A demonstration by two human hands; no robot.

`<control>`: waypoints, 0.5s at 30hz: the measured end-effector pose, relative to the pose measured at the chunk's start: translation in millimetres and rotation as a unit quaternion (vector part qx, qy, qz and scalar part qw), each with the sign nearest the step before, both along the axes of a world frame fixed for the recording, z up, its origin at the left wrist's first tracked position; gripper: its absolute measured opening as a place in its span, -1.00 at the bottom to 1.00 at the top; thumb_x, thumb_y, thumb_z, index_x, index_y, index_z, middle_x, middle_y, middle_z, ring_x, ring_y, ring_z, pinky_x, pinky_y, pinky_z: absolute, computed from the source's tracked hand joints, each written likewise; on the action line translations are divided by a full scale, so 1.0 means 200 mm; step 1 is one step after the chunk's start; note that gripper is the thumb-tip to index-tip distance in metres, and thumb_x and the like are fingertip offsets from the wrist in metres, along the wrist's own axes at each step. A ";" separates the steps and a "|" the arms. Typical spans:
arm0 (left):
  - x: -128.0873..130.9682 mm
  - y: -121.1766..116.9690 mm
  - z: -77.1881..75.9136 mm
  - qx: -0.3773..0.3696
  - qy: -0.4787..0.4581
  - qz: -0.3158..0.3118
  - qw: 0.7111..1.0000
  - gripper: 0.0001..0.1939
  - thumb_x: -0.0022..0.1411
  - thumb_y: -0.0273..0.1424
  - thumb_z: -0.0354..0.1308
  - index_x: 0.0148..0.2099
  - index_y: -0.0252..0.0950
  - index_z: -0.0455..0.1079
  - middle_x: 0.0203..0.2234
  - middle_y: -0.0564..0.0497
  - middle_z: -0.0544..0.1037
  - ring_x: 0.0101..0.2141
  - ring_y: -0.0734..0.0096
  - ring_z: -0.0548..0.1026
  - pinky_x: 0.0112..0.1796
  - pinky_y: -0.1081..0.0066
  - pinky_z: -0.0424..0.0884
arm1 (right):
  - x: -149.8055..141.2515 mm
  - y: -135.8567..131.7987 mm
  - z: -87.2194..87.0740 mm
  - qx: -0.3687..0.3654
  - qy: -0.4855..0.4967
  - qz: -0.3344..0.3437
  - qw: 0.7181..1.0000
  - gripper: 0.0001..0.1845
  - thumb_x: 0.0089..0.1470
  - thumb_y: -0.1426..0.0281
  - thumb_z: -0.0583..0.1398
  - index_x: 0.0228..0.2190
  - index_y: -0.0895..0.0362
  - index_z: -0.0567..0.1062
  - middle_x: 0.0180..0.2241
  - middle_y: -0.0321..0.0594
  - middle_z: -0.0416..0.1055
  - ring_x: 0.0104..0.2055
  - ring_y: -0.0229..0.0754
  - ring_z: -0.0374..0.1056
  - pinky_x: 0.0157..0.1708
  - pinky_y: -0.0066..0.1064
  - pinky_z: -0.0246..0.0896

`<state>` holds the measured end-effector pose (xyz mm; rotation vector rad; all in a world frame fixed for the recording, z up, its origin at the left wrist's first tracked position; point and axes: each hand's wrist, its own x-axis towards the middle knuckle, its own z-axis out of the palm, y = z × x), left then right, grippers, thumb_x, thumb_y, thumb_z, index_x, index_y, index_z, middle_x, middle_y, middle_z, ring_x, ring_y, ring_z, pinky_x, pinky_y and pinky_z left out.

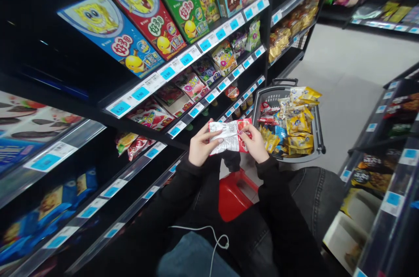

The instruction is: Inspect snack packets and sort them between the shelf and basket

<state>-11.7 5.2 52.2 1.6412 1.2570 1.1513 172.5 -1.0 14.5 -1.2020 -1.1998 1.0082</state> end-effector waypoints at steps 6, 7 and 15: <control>-0.04 0.01 0.04 0.063 0.084 0.005 0.994 -0.81 -0.01 -0.36 0.24 -0.26 -0.21 0.54 0.18 -0.01 0.15 0.11 0.11 0.22 0.13 0.23 0.10 | -0.01 -0.01 0.02 -0.001 0.011 0.072 0.997 -0.81 -0.18 0.29 0.26 -0.44 0.10 0.45 -0.40 -0.26 0.41 -0.31 -0.17 0.32 -0.23 -0.32 0.19; -0.05 0.01 0.05 0.065 0.088 -0.009 0.994 -0.78 -0.03 -0.36 0.26 -0.25 -0.21 0.54 0.19 -0.01 0.13 0.13 0.10 0.19 0.14 0.22 0.10 | -0.01 -0.01 0.03 -0.005 0.011 0.066 0.998 -0.81 -0.19 0.29 0.27 -0.46 0.10 0.47 -0.42 -0.25 0.43 -0.32 -0.16 0.33 -0.24 -0.31 0.20; -0.04 0.01 0.02 -0.015 0.027 -0.067 0.997 -0.64 -0.16 -0.35 0.34 -0.20 -0.24 0.52 0.16 -0.07 0.18 0.14 0.07 0.16 0.14 0.20 0.07 | -0.05 -0.01 0.02 -0.025 0.012 0.018 0.999 -0.84 -0.14 0.28 0.22 -0.58 0.12 0.40 -0.55 -0.31 0.36 -0.47 -0.22 0.27 -0.39 -0.36 0.19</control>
